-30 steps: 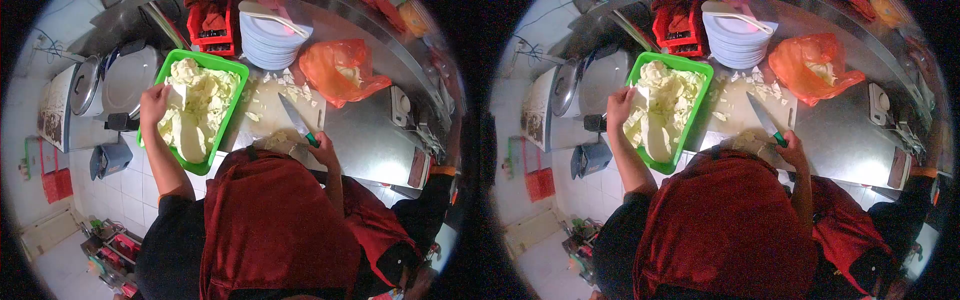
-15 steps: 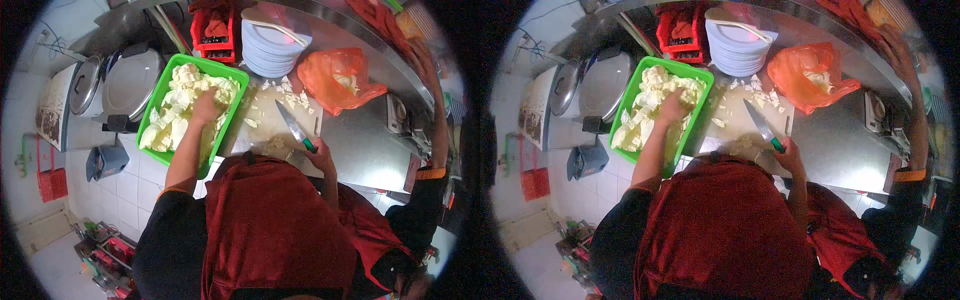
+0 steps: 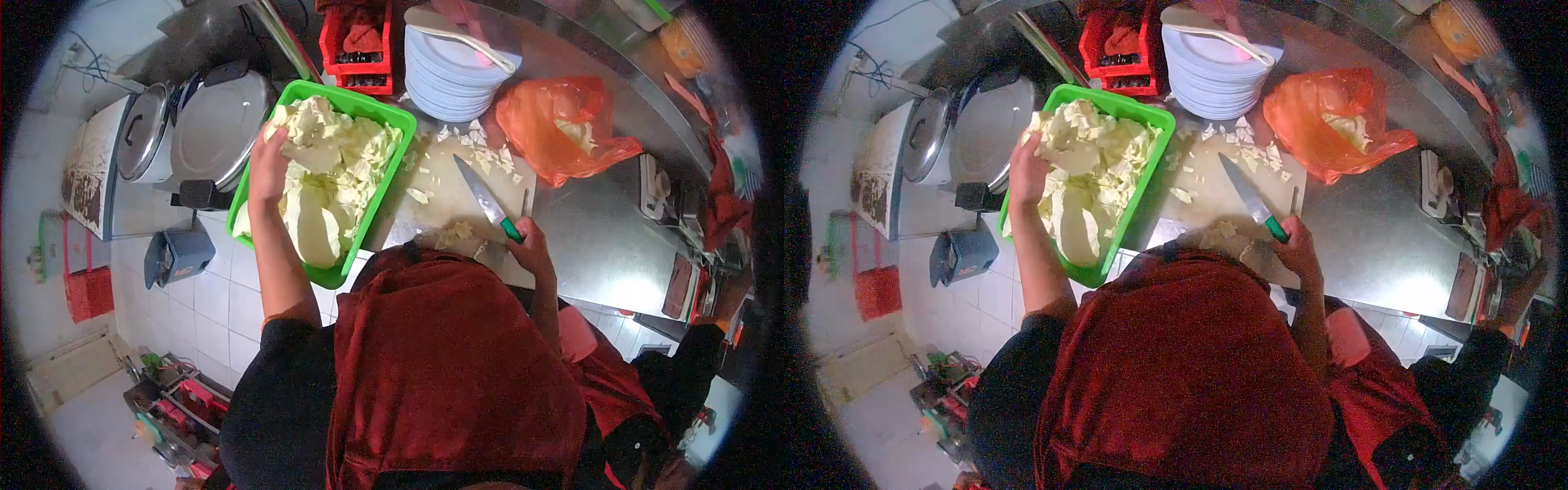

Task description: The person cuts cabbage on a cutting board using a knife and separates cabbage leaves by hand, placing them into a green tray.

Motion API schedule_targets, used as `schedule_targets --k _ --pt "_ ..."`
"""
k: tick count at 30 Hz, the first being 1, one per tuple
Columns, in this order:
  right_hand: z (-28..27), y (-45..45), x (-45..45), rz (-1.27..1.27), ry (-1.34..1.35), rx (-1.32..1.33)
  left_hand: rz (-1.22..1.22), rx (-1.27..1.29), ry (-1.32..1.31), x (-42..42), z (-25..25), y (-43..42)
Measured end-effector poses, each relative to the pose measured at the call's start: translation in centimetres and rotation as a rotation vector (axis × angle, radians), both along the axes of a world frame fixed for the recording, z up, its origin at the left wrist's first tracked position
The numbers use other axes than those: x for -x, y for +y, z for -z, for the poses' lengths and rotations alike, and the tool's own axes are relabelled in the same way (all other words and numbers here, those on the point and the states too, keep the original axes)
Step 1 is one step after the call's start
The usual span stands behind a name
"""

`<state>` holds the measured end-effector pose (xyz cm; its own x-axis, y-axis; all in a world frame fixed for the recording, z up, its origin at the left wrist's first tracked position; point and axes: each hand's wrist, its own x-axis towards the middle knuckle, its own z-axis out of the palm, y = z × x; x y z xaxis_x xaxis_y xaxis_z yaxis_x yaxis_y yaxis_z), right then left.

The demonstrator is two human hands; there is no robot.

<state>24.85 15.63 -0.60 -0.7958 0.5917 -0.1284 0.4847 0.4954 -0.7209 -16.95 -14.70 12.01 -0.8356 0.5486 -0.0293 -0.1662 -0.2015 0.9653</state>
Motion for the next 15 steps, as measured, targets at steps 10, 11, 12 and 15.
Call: schedule_targets --k 10,11,12,15 --pt "-13.3 -0.4 7.0 -0.245 0.118 -0.047 0.166 0.618 0.891 -2.6 8.1 6.7" --pt "-19.4 -1.8 7.8 -0.262 0.091 -0.07 0.162 0.627 0.885 -2.7 8.4 8.0" --pt "-24.6 -2.5 7.4 -0.319 0.283 -0.144 0.198 0.962 0.829 -2.7 8.5 9.5" --pt "-31.0 -4.4 4.2 -0.501 0.596 -0.418 0.239 1.335 0.767 -1.5 9.6 11.5"
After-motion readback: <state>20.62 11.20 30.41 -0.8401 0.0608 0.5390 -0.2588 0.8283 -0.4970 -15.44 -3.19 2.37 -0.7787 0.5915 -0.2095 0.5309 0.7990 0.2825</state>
